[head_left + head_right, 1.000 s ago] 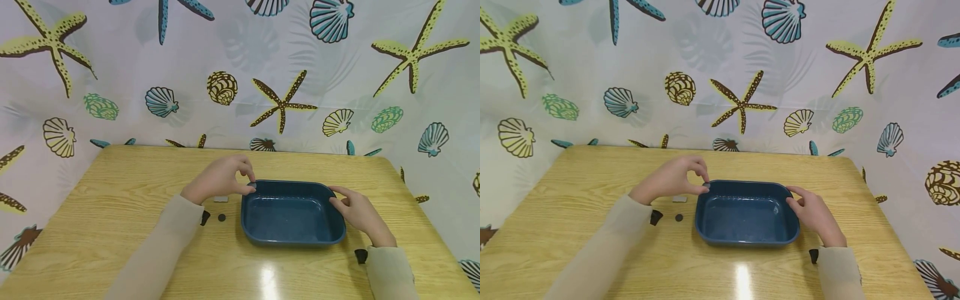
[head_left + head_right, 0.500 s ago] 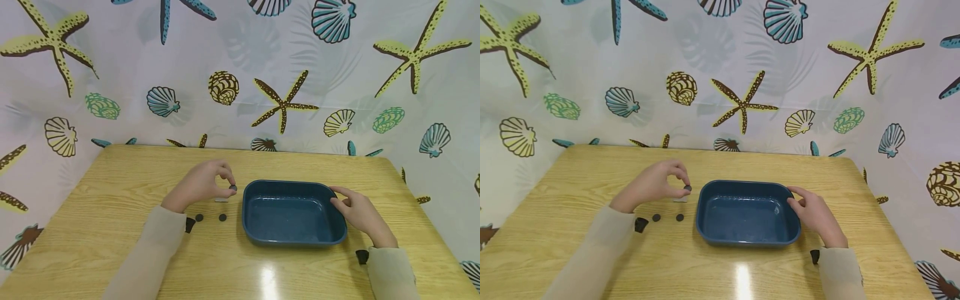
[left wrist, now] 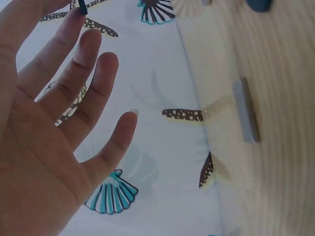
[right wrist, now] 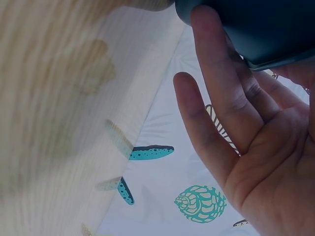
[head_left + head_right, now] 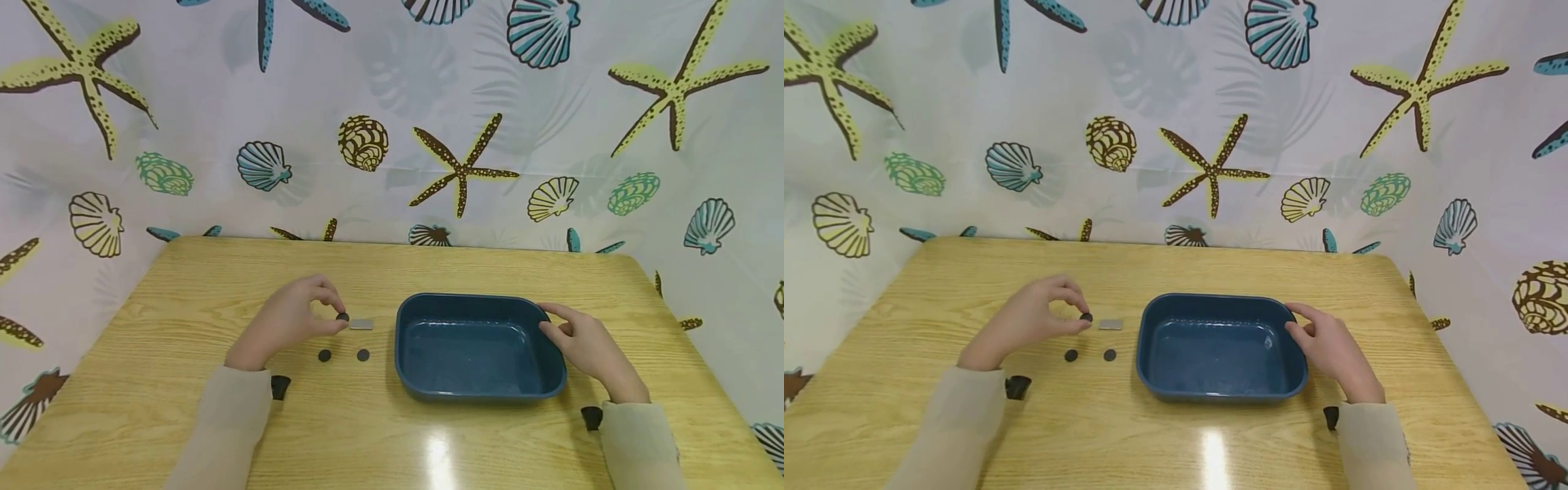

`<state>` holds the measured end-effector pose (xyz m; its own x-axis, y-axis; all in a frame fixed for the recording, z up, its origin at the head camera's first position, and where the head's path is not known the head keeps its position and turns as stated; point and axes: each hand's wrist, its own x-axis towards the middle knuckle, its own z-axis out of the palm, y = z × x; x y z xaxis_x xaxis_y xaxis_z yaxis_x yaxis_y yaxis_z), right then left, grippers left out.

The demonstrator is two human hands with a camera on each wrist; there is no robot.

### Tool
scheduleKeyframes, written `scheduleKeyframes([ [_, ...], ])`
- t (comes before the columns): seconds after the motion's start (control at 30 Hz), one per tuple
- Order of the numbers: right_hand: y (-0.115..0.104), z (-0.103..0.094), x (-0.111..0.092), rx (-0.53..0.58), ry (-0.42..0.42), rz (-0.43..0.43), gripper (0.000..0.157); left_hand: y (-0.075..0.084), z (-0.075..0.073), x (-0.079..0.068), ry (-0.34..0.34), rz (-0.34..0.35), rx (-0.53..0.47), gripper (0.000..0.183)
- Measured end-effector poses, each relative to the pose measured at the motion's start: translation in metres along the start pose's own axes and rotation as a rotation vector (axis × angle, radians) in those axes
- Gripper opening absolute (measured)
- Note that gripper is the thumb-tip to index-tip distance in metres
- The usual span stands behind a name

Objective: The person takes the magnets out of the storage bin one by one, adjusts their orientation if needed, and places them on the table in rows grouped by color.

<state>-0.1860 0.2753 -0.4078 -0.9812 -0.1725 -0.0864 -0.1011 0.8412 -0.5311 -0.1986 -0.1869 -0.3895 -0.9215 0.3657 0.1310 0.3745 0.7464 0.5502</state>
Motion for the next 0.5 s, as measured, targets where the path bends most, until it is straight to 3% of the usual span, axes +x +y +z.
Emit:
scheduleKeyframes([
  [0.5,0.0,0.0,0.0,0.007,-0.001,0.003,0.05,-0.03,-0.007,-0.024,-0.002,-0.111,0.0,0.006],
])
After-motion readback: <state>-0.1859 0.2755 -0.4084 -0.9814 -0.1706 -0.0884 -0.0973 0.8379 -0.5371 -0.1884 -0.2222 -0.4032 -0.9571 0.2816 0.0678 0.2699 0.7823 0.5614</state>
